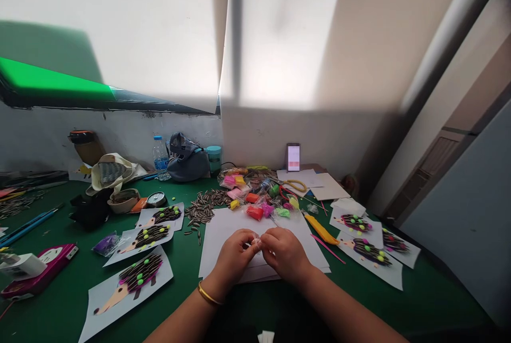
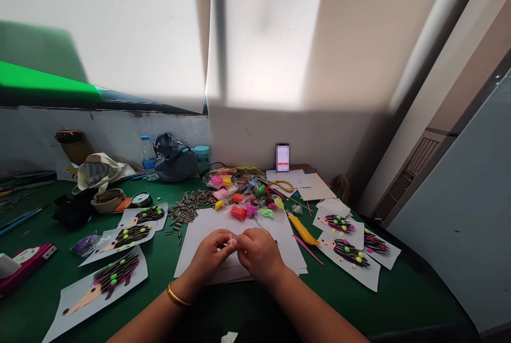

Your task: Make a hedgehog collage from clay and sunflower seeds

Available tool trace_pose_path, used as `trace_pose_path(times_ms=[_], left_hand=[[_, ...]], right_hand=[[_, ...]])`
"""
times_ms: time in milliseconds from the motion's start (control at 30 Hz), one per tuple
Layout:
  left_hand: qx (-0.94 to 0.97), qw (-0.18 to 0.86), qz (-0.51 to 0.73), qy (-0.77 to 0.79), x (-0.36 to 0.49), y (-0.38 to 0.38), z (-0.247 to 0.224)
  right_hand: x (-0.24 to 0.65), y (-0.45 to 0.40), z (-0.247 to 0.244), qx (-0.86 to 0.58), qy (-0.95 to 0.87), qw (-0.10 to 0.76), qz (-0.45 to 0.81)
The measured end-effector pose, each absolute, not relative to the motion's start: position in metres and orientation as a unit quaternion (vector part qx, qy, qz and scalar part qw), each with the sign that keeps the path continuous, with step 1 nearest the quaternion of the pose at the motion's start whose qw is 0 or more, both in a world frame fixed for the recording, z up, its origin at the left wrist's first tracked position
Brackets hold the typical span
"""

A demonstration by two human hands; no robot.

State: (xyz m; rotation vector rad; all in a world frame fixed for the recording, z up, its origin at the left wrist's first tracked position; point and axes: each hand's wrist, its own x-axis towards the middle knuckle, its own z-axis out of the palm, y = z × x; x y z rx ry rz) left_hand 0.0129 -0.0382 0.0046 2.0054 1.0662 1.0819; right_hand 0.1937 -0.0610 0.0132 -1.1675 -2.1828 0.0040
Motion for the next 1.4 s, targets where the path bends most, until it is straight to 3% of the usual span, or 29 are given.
trace_pose_path(times_ms=[800, 1000, 1200, 1400], left_hand=[[0.784, 0.272, 0.376, 0.412, 0.014, -0.041, 0.005], [0.782, 0.231, 0.417, 0.401, 0.014, -0.043, 0.006], [0.803, 0.189, 0.378, 0.420, 0.013, -0.045, 0.007], [0.791, 0.221, 0.401, 0.405, 0.013, -0.041, 0.003]], right_hand=[[0.190, -0.061, -0.003, -0.443, -0.817, 0.368, -0.001], [0.191, -0.063, -0.002, -0.456, -0.813, 0.361, -0.032], [0.189, -0.062, -0.009, -0.443, -0.807, 0.383, -0.078], [0.189, -0.064, -0.010, -0.438, -0.801, 0.395, -0.103]])
